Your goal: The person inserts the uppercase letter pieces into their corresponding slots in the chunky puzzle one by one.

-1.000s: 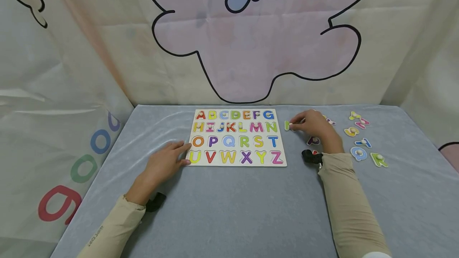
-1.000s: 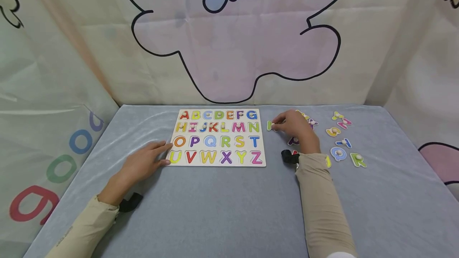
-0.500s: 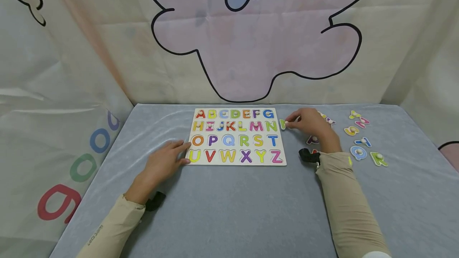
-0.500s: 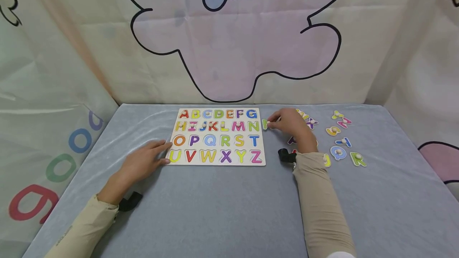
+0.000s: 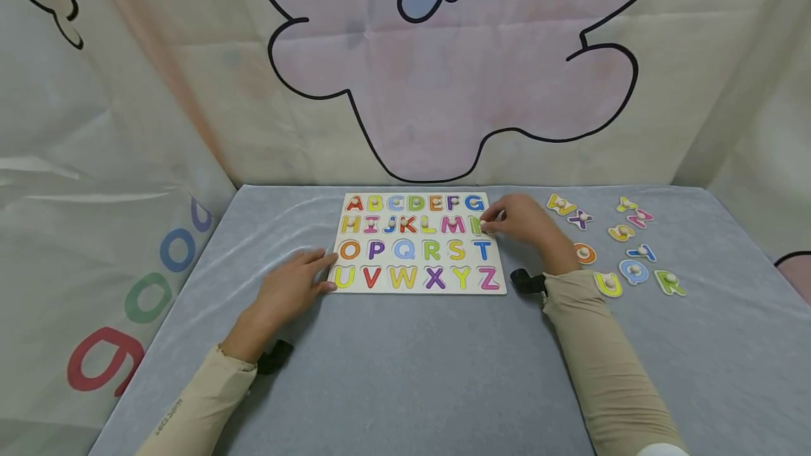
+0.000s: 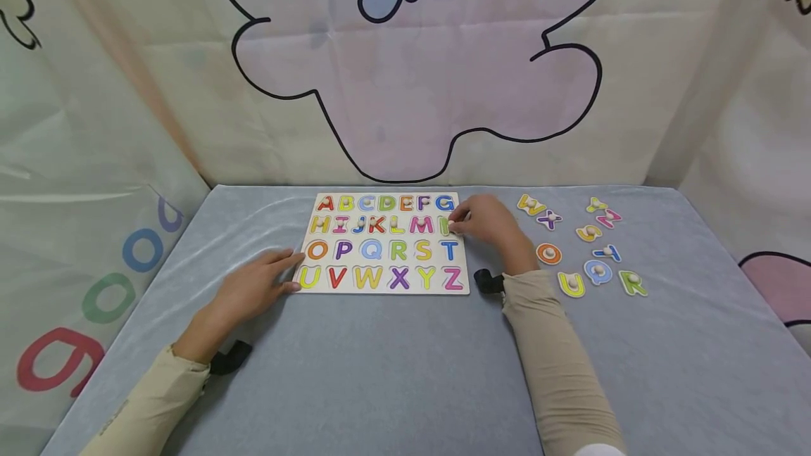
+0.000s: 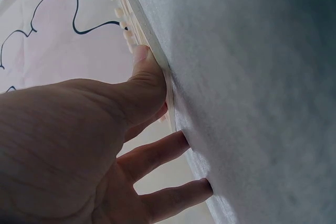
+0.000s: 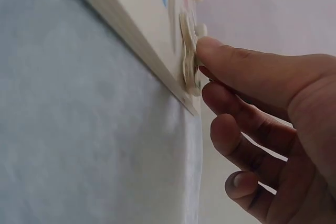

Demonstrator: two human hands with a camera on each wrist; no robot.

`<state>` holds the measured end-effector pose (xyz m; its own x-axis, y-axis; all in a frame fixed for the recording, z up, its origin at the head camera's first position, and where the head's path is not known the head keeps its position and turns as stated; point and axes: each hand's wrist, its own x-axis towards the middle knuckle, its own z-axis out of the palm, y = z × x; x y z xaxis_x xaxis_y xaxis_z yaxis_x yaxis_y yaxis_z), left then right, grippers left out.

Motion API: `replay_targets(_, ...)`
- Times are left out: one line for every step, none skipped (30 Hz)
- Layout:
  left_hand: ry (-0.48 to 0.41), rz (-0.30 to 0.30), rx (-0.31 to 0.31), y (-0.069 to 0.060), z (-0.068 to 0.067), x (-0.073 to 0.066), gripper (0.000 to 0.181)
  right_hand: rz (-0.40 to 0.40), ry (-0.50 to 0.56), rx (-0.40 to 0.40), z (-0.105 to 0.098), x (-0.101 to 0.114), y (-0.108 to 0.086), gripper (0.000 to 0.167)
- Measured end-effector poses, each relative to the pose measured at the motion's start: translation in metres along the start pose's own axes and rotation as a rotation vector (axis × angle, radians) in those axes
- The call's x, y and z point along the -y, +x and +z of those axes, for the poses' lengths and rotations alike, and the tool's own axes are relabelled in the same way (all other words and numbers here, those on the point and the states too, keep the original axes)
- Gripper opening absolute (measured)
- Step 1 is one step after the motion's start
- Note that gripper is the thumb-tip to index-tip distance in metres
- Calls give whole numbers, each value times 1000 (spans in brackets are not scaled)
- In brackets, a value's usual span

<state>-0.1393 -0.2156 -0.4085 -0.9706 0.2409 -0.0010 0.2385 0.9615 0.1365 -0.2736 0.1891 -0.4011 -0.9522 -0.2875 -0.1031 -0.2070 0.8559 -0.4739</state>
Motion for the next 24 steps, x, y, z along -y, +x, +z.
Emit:
replay_targets(2,0,1,0,0,0,58,-5,-1,1,1,1,0,23)
replay_targets(3,0,2,0,0,-1,58,-12,-5,1,2,2,1,23)
replay_targets(3,0,4,1,0,-1,58,-16,-11,0,3,2,1,23)
replay_targets(3,-1,5,1,0,-1,58,-21,-15,-3,4,3,1,23)
replay_targets(4,-2,7,1,0,-1,58,-24,-19,-5,5,4,1,23)
replay_targets(6,-5,11,1,0,-2,58,-28,-25,-9,5,5,1,22)
replay_targets(8,-6,14,1,0,-2,58,-28,-30,-15,6,5,1,22)
replay_targets(8,-7,17,1,1,-2,58,-24,-37,-20,6,6,1,22)
replay_targets(8,-9,20,1,1,-2,58,-19,-39,-24,7,6,2,22)
replay_targets(8,-11,23,1,1,-2,58,-13,-43,-28,7,6,2,22)
replay_targets(7,-11,27,1,0,-2,58,-7,-48,-32,7,7,2,22)
replay_targets(7,-12,30,1,0,-2,58,-2,-53,-35,8,7,2,22)
replay_targets(6,-13,31,1,0,-2,58,6,-58,-38,8,7,2,22)
replay_targets(4,-13,32,1,0,-2,58,12,-61,-41,9,8,3,22)
replay_targets(3,-12,31,1,-1,-2,58,17,-63,-43,9,8,3,22)
replay_targets(2,-12,29,1,-1,-1,58,22,-63,-44,10,9,3,22)
replay_targets(1,-10,27,1,-1,-1,58,28,-62,-44,10,9,3,22)
replay_targets(1,-8,24,1,-2,-1,58,32,-60,-40,10,9,3,23)
replay_targets(0,-6,21,1,-2,-1,58,34,-54,-37,9,10,3,24)
replay_targets(0,-3,19,1,-2,-1,58,38,-48,-33,7,10,2,25)
replay_targets(0,-1,19,1,-2,-1,58,38,-46,-29,5,11,0,27)
replay_targets(1,2,18,1,-1,-1,58,45,-38,-29,3,11,-2,29)
replay_targets(2,3,18,1,-1,-1,58,50,-33,-32,-1,11,-6,31)
replay_targets(2,2,20,1,0,-1,58,52,-27,-38,-5,10,-10,33)
